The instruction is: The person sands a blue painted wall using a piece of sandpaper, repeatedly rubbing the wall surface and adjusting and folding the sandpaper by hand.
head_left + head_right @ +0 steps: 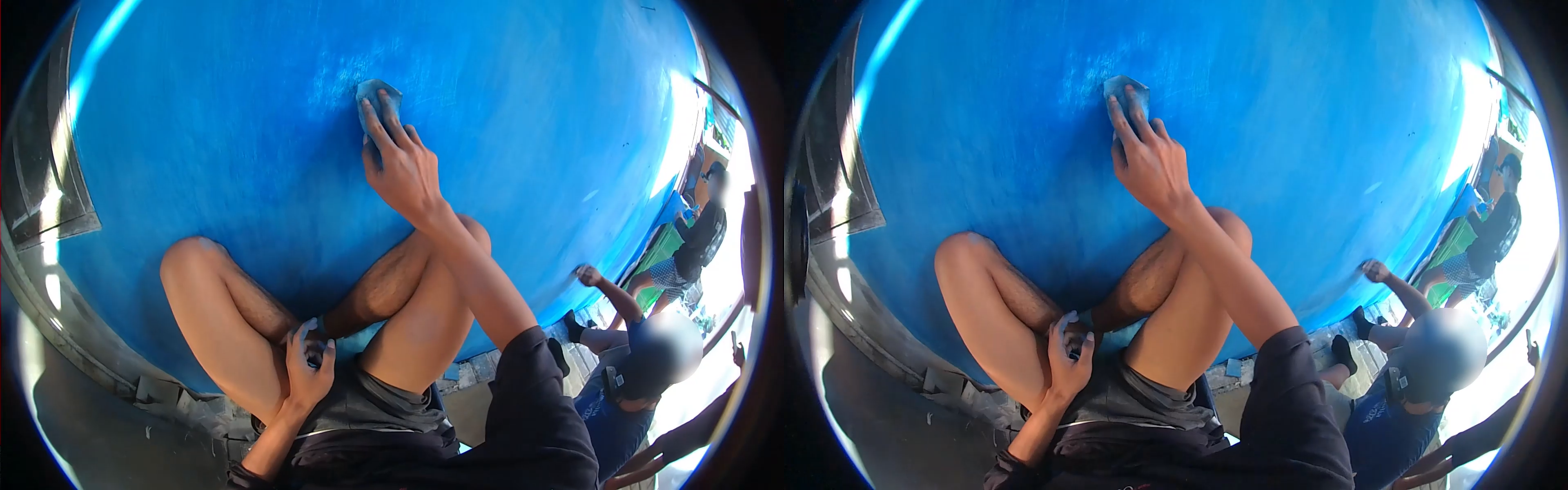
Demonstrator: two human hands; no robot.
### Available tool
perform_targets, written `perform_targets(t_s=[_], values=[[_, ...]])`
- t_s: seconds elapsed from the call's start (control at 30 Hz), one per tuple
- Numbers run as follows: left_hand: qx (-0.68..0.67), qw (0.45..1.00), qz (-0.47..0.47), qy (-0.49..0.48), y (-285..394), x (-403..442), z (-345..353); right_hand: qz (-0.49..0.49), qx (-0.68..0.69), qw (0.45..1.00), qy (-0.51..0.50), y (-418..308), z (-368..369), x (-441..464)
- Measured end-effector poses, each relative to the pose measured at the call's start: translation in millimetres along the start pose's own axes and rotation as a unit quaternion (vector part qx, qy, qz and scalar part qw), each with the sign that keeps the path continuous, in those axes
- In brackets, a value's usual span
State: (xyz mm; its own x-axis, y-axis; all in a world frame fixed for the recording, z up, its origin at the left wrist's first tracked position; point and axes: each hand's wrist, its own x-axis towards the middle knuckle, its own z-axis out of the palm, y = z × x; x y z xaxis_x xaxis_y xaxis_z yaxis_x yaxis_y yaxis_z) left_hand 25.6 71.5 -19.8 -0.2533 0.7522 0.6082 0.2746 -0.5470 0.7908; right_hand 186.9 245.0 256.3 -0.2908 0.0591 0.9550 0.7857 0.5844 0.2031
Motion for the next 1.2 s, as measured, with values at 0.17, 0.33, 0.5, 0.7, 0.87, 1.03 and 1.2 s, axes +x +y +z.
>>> perform_targets(t_s=[0.17,0.33,0.5,0.7,0.87,1.03,1.2], values=[[0.037,0.999,-0.01,-0.005,0.3,-1.7,-0.7,-0.009,-0.035,0.999,0.001,22.5,-2.8,31.2],[0.047,0.997,-0.042,-0.039,7.3,-4.6,-3.0,-0.135,-0.05,0.989,-0.036,10.4,12.3,-8.6],[0.068,0.997,-0.025,-0.033,6.1,-4.9,-1.8,-0.067,-0.036,0.997,0.018,19.3,13.7,5.3],[0.07,0.997,0.023,-0.019,2.9,-1.8,-0.4,-0.15,-0.071,0.985,-0.047,20.2,10.1,0.6],[0.051,0.998,0.016,-0.041,2.0,-1.4,0.6,-0.063,-0.109,0.992,0.016,12.9,22.7,-0.6],[0.05,0.997,-0.001,-0.061,9.1,-1.8,0.9,-0.091,-0.029,0.993,-0.063,-1.8,29.5,-11.8],[0.079,0.994,0.042,-0.061,2.8,-0.7,0.0,-0.063,-0.114,0.991,-0.025,6.4,26.6,6.6]])
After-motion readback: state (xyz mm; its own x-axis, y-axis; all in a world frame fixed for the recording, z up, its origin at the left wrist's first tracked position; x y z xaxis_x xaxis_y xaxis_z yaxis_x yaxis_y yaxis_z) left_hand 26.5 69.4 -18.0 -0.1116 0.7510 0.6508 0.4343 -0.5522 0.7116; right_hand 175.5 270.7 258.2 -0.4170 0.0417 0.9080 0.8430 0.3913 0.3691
